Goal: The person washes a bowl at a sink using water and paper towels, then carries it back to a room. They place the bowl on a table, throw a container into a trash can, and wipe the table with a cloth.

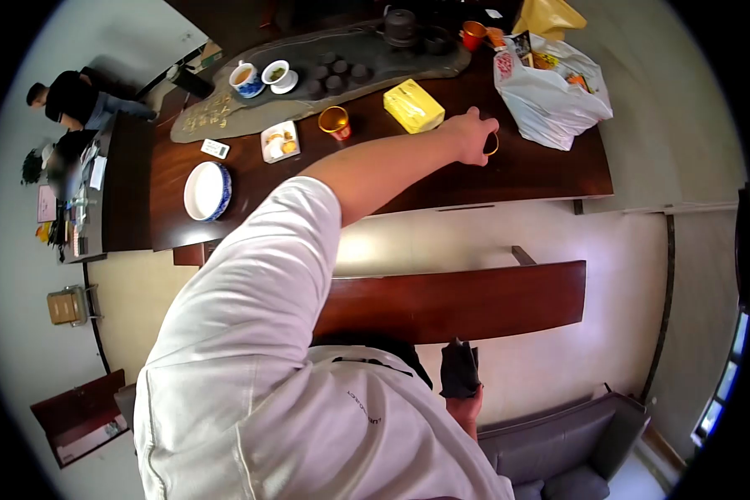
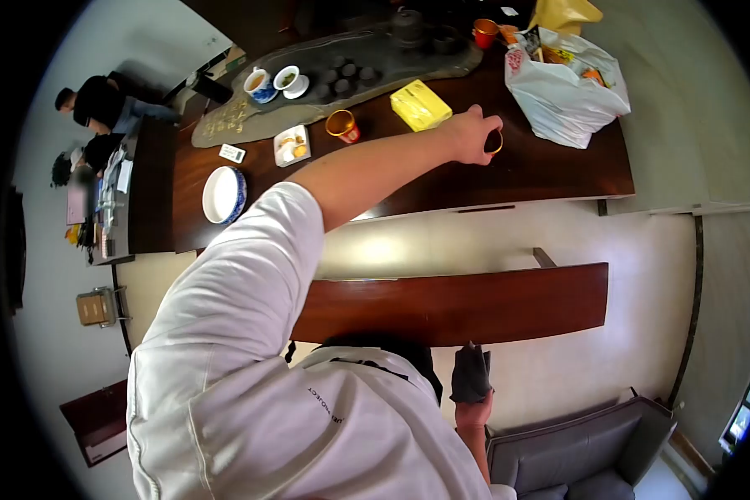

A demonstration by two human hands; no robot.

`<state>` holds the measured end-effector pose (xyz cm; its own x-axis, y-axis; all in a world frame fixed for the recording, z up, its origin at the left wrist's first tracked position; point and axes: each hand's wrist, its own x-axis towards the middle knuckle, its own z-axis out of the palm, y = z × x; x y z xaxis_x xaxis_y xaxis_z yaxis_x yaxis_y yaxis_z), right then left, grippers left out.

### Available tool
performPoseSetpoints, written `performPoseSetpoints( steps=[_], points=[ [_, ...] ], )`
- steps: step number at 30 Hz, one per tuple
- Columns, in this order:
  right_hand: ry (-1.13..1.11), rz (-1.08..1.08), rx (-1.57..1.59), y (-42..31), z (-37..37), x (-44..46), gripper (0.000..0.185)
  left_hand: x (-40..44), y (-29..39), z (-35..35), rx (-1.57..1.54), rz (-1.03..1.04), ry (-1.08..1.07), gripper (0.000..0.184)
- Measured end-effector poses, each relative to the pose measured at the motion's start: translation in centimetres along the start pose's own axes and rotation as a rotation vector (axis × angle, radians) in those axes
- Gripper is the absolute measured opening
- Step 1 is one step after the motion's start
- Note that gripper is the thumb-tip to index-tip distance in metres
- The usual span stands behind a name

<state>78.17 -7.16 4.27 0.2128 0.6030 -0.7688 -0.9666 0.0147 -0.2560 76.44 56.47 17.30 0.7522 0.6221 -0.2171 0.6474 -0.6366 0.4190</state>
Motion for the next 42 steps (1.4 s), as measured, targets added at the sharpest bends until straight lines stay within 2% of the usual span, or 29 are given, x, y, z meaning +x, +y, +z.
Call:
performPoseSetpoints(
  steps=[2, 4, 6, 8, 10, 11, 14, 17, 18, 21, 24, 27, 38, 42],
  points=[
    [0.15, 0.09, -0.004, 0.2, -2.6, 1.3, 0.061, -2.1, -2.4, -1.3, -0.01, 0.03, 0.056, 0.065],
    [0.151, 0.095, -0.025, 0.3, -3.2, 1.8, 0.06, -4.9, -4.4, -3.9, -0.017, 0.068, 0.104, 0.069],
    [0.141, 0.089, -0.062, 0.5, -3.7, 2.4, 0.06, -8.2, -5.6, -7.5, 0.008, -0.024, 0.108, 0.071],
    [0.156, 0.09, -0.103, 0.7, -5.8, 3.3, 0.06, -9.5, -9.7, -8.6, 0.104, 0.008, 0.231, 0.075],
    [0.136, 0.099, -0.197, 0.9, -8.1, 3.6, 0.061, -12.6, -10.2, -11.4, 0.038, -0.192, 0.251, 0.073],
    [0.147, 0.086, -0.188, 0.9, -8.5, 3.5, 0.061, -13.1, -12.8, -11.1, 0.07, -0.152, 0.319, 0.072],
    [0.33, 0.078, -0.223, 0.8, -8.5, 3.2, 0.055, -15.1, -15.8, -11.7, 0.095, -0.291, 0.332, 0.068],
    [0.316, 0.13, -0.249, 0.0, -8.9, 2.8, 0.055, -15.8, -18.6, -11.5, 0.123, -0.376, 0.305, 0.07],
    [0.176, 0.14, -0.243, -0.2, -9.4, 3.0, 0.056, -15.7, -19.4, -11.3, 0.138, -0.413, 0.289, 0.072],
    [0.104, 0.144, -0.393, -1.7, -6.3, 1.9, 0.057, -15.6, -20.6, -10.5, 0.093, -0.472, 0.272, 0.072],
    [0.23, 0.067, -0.334, -2.2, -3.4, 1.6, 0.056, -15.1, -21.6, -9.2, 0.085, -0.494, 0.276, 0.072],
    [0.34, 0.006, -0.322, -2.4, -4.4, 2.6, 0.055, -14.7, -21.7, -8.1, 0.068, -0.521, 0.273, 0.072],
    [0.274, 0.055, -0.231, -1.3, -5.8, 2.8, 0.053, -12.7, -23.0, -3.8, 0.163, -0.614, 0.126, 0.073],
    [0.247, 0.035, -0.194, -0.6, -7.3, 2.0, 0.052, -11.7, -23.1, -2.9, 0.107, -0.663, 0.151, 0.074]
  ],
)
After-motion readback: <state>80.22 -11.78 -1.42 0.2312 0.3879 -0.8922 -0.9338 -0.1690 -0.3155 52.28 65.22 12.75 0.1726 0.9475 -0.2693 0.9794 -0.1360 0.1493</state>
